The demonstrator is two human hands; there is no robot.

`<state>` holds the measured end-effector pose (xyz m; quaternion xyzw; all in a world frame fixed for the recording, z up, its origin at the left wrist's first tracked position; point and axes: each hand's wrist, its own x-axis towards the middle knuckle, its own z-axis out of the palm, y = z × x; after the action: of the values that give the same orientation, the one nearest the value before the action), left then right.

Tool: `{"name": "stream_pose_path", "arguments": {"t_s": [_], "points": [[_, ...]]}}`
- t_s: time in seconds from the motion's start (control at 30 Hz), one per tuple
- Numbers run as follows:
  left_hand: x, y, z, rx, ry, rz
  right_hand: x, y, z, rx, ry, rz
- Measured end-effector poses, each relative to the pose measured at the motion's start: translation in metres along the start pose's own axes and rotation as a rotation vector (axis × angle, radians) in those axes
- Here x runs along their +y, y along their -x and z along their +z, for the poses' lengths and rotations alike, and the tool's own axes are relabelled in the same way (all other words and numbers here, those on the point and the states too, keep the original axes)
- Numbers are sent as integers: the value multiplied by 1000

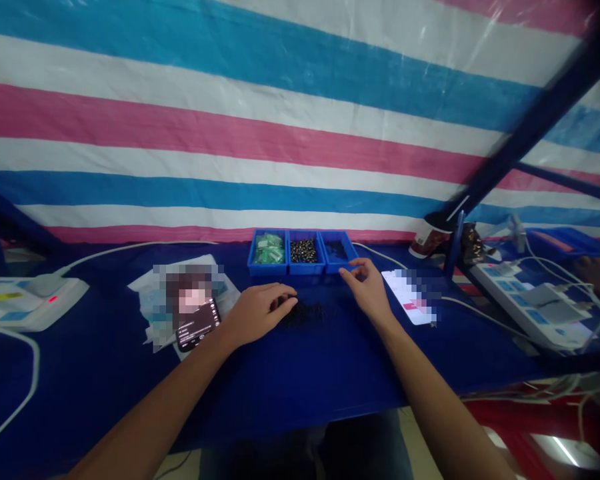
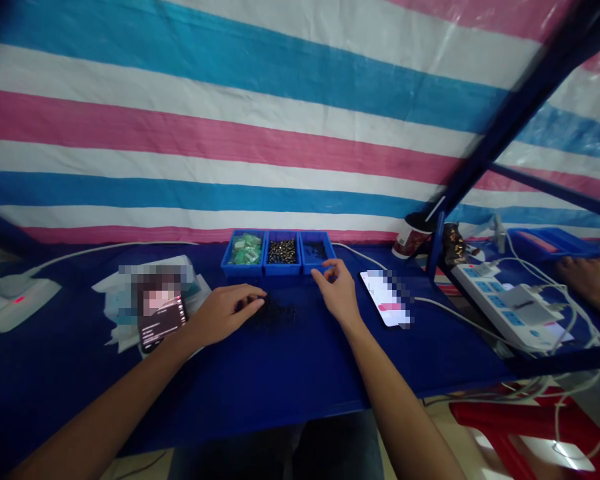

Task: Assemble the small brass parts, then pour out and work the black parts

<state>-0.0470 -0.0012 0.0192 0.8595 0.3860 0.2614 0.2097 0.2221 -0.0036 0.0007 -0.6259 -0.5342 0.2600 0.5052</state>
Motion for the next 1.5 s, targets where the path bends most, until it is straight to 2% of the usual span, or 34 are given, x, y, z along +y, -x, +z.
{"name": "stream_pose_path", "arguments": {"t_s": [0.1, 0.23, 0.33, 0.6, 1.0, 1.13, 1.23, 1.37, 1.5], "points": [[0, 1, 1, -19, -5, 13, 3, 2, -7, -210, 145, -95], [2, 2, 1, -34, -10, 24, -3, 11, -9, -567, 318, -278], [4, 2, 2, -36, -12, 23, -7, 16, -8, -683, 388, -315], [7, 2, 2, -52, -20, 38, -4, 17, 1, -622, 490, -324], [6, 2, 1, -46, -13, 45, -5, 17, 0, -590, 444, -342], [6, 2, 1, -43, -15, 46, -13, 18, 2, -491, 314, -327], [6, 3, 2, -26, -3, 43, -21, 21, 8, -453, 104, -210], [6, 3, 3, 10, 27, 100, -29, 30, 21, -576, -191, 6], [10, 2, 3, 82, 61, 197, -35, 39, 37, -671, -299, -5]]}}
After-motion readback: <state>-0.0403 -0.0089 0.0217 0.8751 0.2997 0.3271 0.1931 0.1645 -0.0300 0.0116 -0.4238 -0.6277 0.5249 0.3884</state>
